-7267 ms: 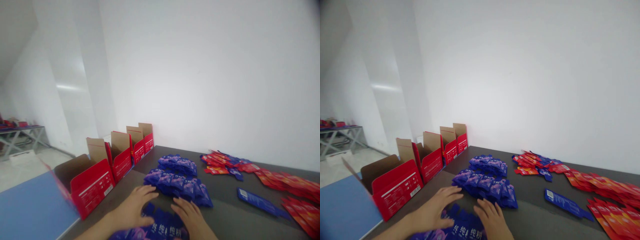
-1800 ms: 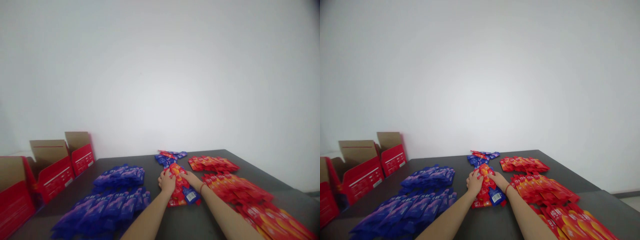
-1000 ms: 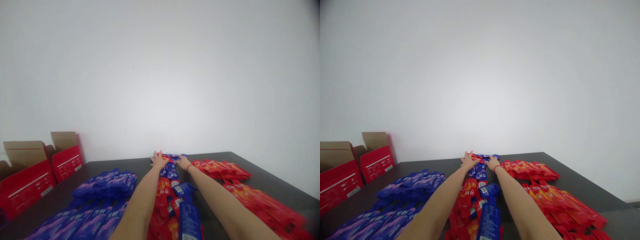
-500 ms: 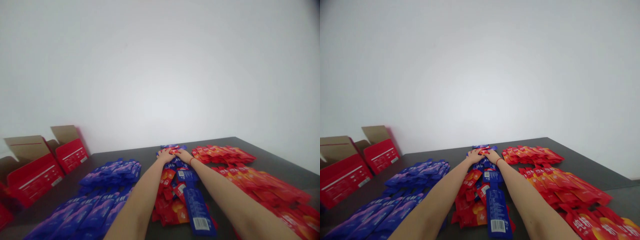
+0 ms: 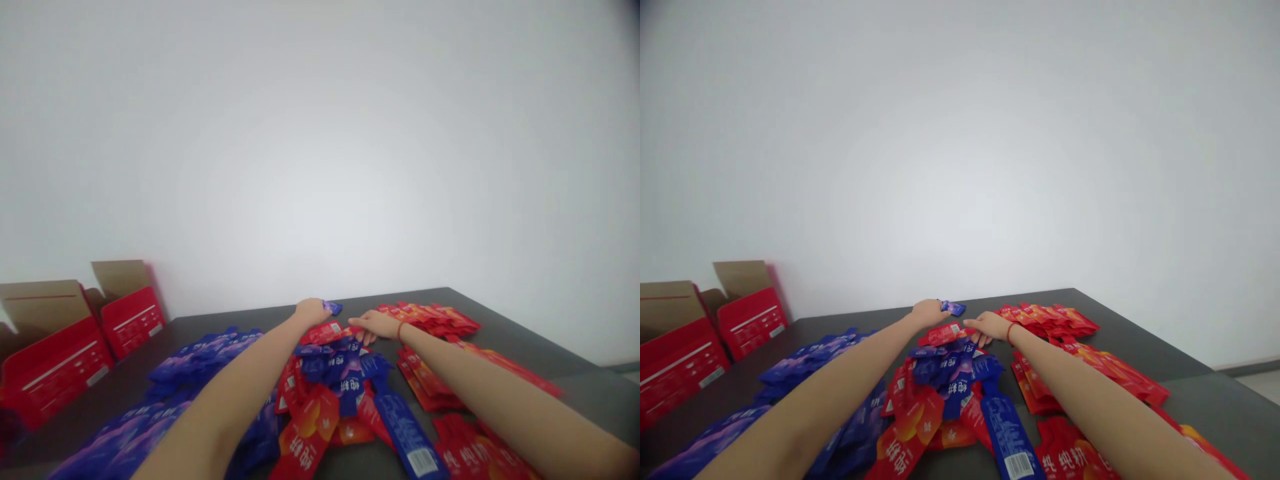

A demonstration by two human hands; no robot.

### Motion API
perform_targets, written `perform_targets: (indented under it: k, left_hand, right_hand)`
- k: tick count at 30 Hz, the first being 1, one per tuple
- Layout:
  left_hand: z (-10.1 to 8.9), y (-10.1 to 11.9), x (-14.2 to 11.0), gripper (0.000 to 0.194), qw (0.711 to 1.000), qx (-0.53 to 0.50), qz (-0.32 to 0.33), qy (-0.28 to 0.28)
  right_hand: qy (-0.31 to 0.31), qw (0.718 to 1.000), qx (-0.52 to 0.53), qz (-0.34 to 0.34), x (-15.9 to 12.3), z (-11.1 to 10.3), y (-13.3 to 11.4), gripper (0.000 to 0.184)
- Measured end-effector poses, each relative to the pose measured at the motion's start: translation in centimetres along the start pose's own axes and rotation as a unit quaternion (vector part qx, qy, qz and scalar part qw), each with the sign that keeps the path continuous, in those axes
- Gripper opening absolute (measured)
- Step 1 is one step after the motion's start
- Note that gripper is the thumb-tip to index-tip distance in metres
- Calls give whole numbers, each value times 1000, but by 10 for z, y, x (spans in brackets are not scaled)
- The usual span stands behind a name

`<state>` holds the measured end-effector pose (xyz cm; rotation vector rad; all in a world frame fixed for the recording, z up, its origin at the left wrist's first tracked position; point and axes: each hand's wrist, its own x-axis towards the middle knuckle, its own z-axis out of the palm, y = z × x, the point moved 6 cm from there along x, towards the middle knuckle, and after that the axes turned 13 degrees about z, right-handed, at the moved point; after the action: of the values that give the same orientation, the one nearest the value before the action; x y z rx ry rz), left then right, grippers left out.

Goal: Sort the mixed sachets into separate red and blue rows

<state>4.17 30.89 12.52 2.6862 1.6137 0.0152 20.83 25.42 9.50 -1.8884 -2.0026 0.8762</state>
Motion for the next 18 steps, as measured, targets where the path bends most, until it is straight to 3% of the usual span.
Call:
perform_targets:
  k: [2,6,8,13,18]
  left_hand:
    - [9,-3,12,38,1000,-14,-15,22]
    - [38,-4,37,43,997,-40,-55,37]
    - [50,-2,48,46,997,-50,-58,29]
    - [67,-2,63,45,998,-55,-22,-5]
    - [61,1,42,37,1000,-26,9,-9]
  right_hand:
    - [36,999,-22,15,9,-5,-1,58]
    - [145,986,-72,34,36,-2,-2,30]
    - [170,980,-93,36,49,7,-2,31]
    - [142,982,-126,10,66,33,-3,32]
    - [85,987,-125,-44,43,41,-16,29]
